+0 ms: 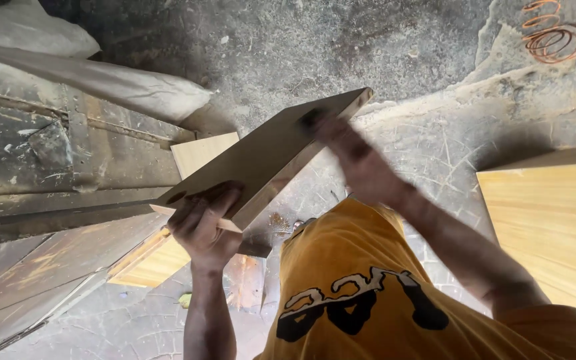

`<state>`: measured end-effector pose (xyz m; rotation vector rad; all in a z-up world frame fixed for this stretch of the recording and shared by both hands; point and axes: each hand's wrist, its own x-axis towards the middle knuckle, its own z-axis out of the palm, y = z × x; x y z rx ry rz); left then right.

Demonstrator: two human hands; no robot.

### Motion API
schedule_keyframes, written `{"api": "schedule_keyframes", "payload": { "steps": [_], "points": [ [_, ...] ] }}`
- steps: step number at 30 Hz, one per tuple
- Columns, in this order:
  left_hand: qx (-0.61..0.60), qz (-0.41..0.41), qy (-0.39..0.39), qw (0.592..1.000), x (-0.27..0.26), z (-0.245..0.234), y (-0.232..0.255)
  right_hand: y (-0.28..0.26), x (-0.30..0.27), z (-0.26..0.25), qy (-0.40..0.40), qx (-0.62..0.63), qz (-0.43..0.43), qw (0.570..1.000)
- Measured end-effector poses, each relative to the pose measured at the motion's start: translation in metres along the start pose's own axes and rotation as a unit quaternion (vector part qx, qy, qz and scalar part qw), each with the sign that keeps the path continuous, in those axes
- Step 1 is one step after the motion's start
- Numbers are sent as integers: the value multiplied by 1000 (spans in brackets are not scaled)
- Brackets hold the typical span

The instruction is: Sanding the surfaces and edges of multiple wooden boards using a manual sanding block to prepare them for finishing.

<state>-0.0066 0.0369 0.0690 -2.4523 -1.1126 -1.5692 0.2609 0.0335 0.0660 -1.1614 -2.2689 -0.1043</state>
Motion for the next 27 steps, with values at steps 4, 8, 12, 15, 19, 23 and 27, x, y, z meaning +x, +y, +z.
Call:
{"api": "schedule_keyframes", "payload": {
  "steps": [4,8,12,15,19,23,27],
  "points": [
    [-41,-6,4,999,-11,0,-5,16,-55,57,25,141,101,985],
    [-28,-65,3,998,-29,-22,-12,202,-161,117,29,211,211,954],
    [-203,-287,109,930,-12,-26,-16,231,-150,149,190,451,380,785],
    [-325,-336,141,873,8,-28,-31,192,-88,96,370,564,432,599],
    [-666,-268,65,693,3,-18,-55,168,-50,21,302,524,489,629],
    [-735,-232,64,633,29,15,-9,165,-27,7,230,206,277,910],
    [-708,-358,141,592,20,52,-7,101,9,42,49,47,161,985]
  ]
}}
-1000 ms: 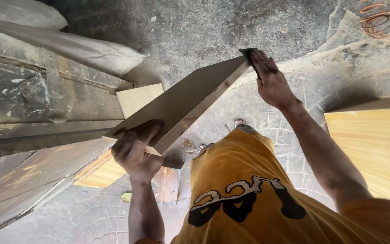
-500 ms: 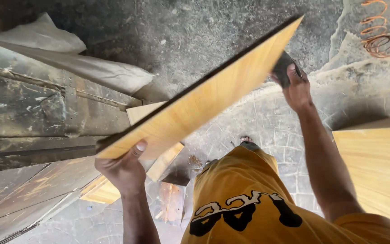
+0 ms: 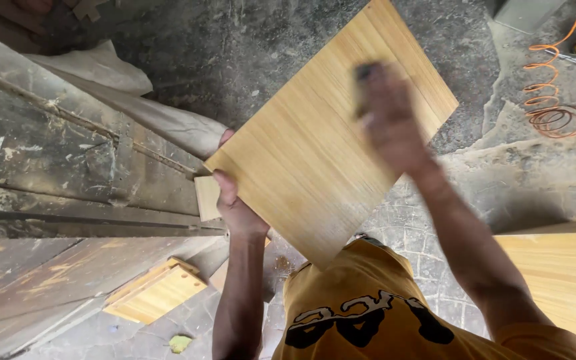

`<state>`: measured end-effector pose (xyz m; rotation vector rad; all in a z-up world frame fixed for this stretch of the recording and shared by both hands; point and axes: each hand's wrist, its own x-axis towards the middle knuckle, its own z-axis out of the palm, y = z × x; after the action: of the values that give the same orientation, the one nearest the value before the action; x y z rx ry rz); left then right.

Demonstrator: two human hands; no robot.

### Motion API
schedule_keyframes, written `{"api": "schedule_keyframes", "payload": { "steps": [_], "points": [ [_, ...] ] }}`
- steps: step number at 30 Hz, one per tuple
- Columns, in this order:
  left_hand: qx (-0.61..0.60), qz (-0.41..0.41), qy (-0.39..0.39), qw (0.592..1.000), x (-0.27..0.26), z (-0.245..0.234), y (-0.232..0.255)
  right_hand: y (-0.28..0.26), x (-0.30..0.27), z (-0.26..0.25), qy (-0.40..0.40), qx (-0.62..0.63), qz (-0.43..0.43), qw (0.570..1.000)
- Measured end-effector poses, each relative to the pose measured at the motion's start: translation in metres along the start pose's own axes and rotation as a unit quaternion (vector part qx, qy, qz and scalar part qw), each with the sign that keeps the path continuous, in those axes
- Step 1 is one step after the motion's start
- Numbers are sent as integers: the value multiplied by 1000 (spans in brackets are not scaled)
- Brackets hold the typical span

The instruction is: Sanding the surfaces and edges of multiple wooden boards using a manual sanding block to prepare them for finishing.

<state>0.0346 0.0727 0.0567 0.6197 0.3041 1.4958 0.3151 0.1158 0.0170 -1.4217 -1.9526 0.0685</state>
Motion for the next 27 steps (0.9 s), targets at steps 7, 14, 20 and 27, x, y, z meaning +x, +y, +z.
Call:
{"api": "schedule_keyframes", "payload": {
  "steps": [7,14,20,27],
  "points": [
    [-19,-43,10,999,-9,-11,-16,-105,8,21,-42,140,-124,981],
    [4,-65,-12,998,-21,-16,-12,-15,39,38,-12,24,52,998],
    [13,-69,-26,997,-26,-21,-9,-25,6,53,66,-38,-262,962],
    [18,-66,-55,996,-14,-23,-15,-40,21,35,31,19,-118,992]
  ]
}}
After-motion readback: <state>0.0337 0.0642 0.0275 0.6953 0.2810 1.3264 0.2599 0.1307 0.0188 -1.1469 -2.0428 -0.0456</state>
